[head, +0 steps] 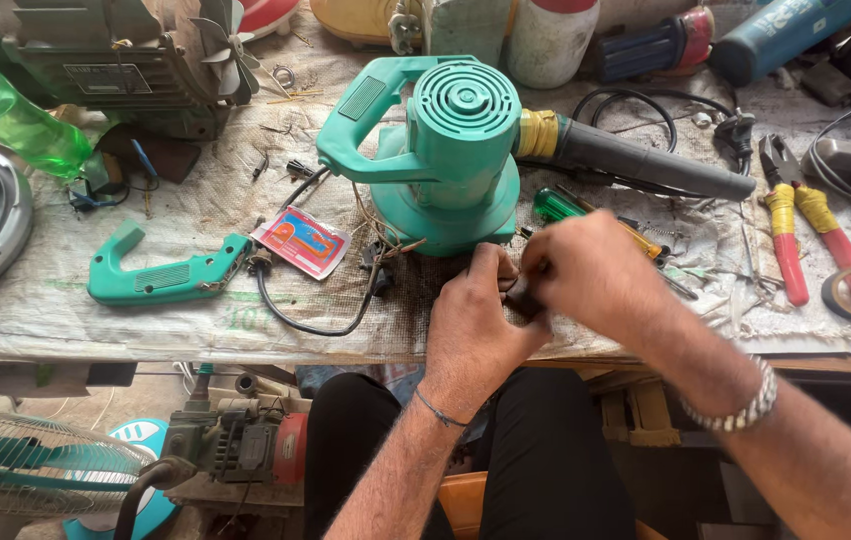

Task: The person removes a small metal component from a teal leaf blower, sands it with a sanding block, and uses a screwdriver to adjust the blower housing. The person then reinserts the component into the blower and secures it with pliers.

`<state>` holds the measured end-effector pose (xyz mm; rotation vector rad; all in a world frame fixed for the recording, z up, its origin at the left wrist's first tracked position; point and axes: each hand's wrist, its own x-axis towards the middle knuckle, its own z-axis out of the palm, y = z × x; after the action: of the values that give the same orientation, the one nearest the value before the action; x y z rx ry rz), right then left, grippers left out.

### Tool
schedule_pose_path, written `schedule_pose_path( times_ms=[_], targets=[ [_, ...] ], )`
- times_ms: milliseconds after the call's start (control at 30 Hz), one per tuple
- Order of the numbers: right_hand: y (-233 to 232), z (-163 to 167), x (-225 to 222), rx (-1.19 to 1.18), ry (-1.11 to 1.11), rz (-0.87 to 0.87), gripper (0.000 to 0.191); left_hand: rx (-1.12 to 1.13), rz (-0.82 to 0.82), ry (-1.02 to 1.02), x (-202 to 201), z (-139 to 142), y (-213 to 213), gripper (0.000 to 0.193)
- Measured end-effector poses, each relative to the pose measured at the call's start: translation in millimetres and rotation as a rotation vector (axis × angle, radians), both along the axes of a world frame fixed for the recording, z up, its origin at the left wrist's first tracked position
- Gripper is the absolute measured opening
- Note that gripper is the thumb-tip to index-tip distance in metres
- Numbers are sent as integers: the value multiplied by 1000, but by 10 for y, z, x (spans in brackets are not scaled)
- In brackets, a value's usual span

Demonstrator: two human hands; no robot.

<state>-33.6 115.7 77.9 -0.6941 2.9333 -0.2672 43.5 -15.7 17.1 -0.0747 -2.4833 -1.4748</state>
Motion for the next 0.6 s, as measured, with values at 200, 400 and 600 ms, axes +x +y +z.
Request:
schedule_pose_path(
  times_ms=[200, 400, 600],
  targets=[
    [-44, 25, 18, 16, -49, -41, 22, 11, 0, 15, 4, 5, -8, 52],
    [-23, -3, 16, -12, -36, 3, 20, 28, -5, 11, 1, -12, 7, 53],
    [-8, 3, 38, -99, -2, 64, 20, 24, 19, 16, 9, 21, 9, 52]
  ],
)
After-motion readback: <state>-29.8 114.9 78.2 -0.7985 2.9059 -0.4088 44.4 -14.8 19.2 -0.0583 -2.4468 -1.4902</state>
